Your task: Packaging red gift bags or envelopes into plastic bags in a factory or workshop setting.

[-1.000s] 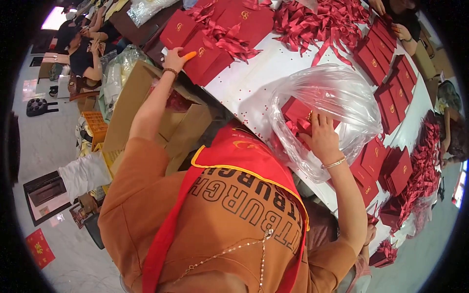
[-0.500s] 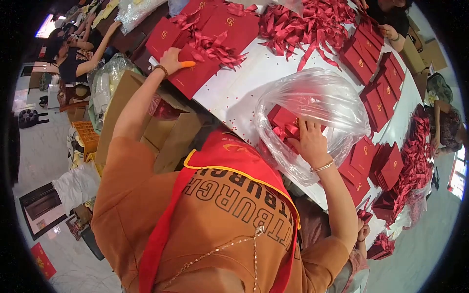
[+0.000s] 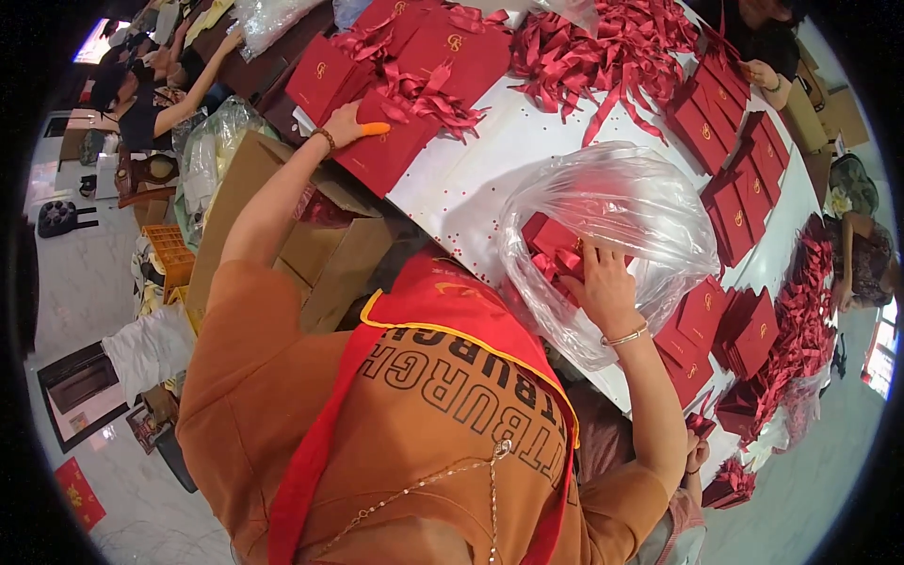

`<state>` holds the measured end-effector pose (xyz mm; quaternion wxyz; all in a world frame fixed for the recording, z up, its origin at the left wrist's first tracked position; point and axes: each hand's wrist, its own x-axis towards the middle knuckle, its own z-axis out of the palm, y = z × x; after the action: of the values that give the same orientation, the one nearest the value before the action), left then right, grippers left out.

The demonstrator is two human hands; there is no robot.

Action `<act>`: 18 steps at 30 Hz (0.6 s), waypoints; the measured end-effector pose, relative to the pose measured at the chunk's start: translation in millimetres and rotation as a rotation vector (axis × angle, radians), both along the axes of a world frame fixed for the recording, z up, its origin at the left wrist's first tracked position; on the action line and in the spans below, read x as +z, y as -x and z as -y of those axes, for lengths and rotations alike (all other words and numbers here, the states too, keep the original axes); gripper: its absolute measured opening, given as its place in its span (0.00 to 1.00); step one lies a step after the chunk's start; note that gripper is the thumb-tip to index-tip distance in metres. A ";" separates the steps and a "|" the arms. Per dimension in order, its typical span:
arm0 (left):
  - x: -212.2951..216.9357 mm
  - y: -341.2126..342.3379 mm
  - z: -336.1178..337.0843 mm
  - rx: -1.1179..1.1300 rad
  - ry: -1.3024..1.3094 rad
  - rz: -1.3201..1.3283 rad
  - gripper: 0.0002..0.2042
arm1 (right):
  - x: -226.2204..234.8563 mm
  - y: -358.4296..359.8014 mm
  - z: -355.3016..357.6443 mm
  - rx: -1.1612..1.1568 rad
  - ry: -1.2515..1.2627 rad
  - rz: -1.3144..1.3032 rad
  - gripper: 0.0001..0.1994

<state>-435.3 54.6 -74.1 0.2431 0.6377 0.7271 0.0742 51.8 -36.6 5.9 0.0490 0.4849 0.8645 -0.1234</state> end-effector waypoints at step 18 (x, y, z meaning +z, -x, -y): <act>-9.6 -40.5 36.9 0.308 0.266 1.009 0.26 | 6.0 1.9 3.7 -0.027 0.052 -0.009 0.35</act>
<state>-394.7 17.8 -83.7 0.6269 0.3728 0.6082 0.3133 49.9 -40.4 12.0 0.0562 0.4943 0.8546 -0.1487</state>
